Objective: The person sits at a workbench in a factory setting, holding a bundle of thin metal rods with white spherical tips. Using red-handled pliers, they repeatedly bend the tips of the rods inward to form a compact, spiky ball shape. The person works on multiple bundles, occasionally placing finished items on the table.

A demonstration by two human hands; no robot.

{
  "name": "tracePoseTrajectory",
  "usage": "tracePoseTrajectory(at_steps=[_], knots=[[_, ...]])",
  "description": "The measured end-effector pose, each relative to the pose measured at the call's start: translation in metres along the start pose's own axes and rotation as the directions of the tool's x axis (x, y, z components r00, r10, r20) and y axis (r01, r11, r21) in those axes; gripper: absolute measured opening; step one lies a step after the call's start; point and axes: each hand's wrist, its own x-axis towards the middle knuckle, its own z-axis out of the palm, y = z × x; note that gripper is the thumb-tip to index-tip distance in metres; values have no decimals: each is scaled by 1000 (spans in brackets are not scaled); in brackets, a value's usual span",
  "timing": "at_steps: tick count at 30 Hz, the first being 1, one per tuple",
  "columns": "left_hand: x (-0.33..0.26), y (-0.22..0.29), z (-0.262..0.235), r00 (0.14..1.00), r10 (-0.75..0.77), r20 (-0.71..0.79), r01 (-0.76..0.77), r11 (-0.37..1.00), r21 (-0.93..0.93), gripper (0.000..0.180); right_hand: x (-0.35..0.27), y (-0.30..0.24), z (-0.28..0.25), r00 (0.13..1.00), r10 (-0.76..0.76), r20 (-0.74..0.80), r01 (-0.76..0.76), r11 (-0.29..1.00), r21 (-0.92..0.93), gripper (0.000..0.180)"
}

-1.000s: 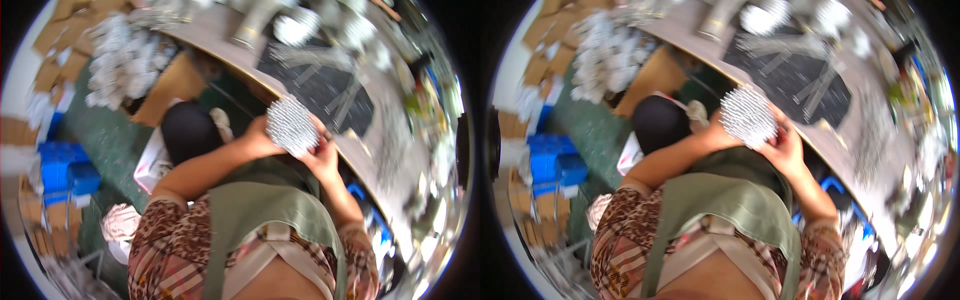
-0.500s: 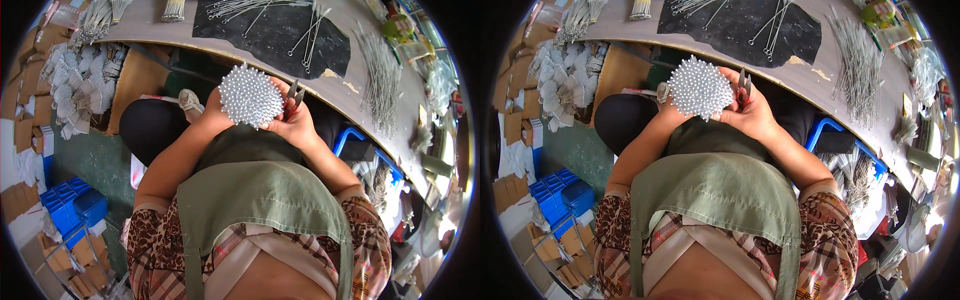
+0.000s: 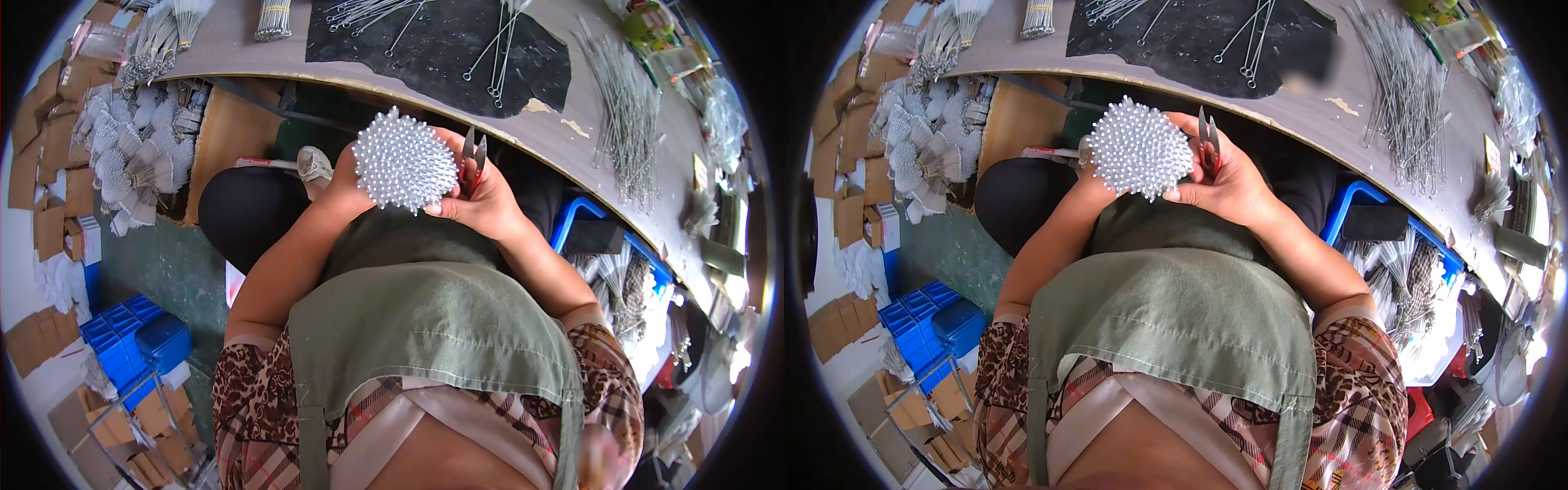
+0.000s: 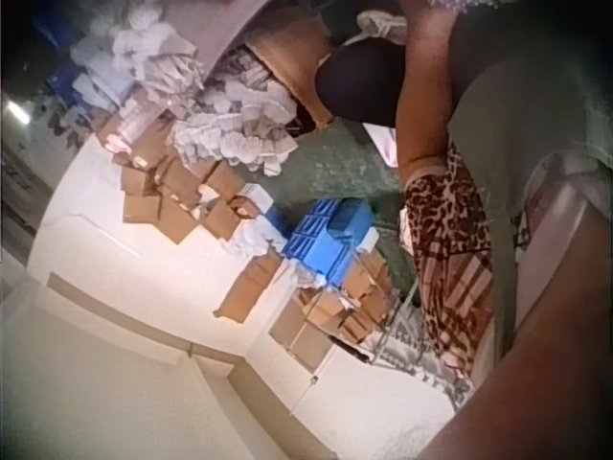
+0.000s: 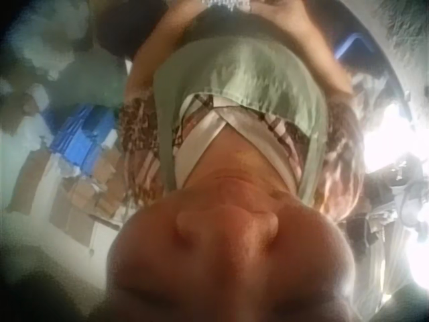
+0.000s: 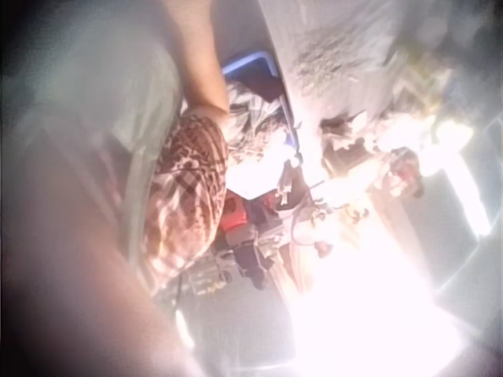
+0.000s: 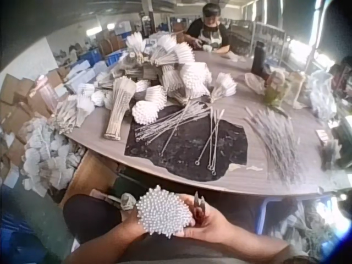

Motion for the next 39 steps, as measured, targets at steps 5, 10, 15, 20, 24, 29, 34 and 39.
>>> tracePoseTrajectory(at_steps=[5, 10, 15, 20, 24, 29, 34, 39], knots=[[-7, 29, 3, 986, -156, -55, 115, 883, -456, 26, -2, 1, -2, 998, -63, -10, 63, 997, -34, 79], [-14, 77, 4, 987, 32, -159, -48, 994, -97, 22, -8, 1, -10, 1000, -15, -14, 13, 996, -86, 78], [-13, 76, 2, 979, 65, -195, -75, 996, -40, 19, -15, 1, -13, 1000, -19, -3, 18, 982, -187, 74], [-15, 74, -9, 951, 301, -70, -247, 877, 412, 33, -17, -26, -25, 997, 39, 64, -11, 924, -381, 58], [-17, 96, -8, 932, 361, -13, -277, 736, 617, 35, -19, -46, -35, 994, 106, -19, -105, 918, -381, 30], [-18, 110, -9, 938, 334, 93, -280, 572, 771, 33, -10, -72, -33, 994, 97, -47, -107, 836, -538, 13], [-20, 119, -5, 944, 306, 126, -280, 536, 796, 27, 1, -85, -30, 994, 105, 35, -45, 670, -741, 12], [-20, 128, -7, 954, 243, 174, -282, 539, 794, 27, 11, -95, -22, 985, 131, 112, 54, 383, -922, 18]])
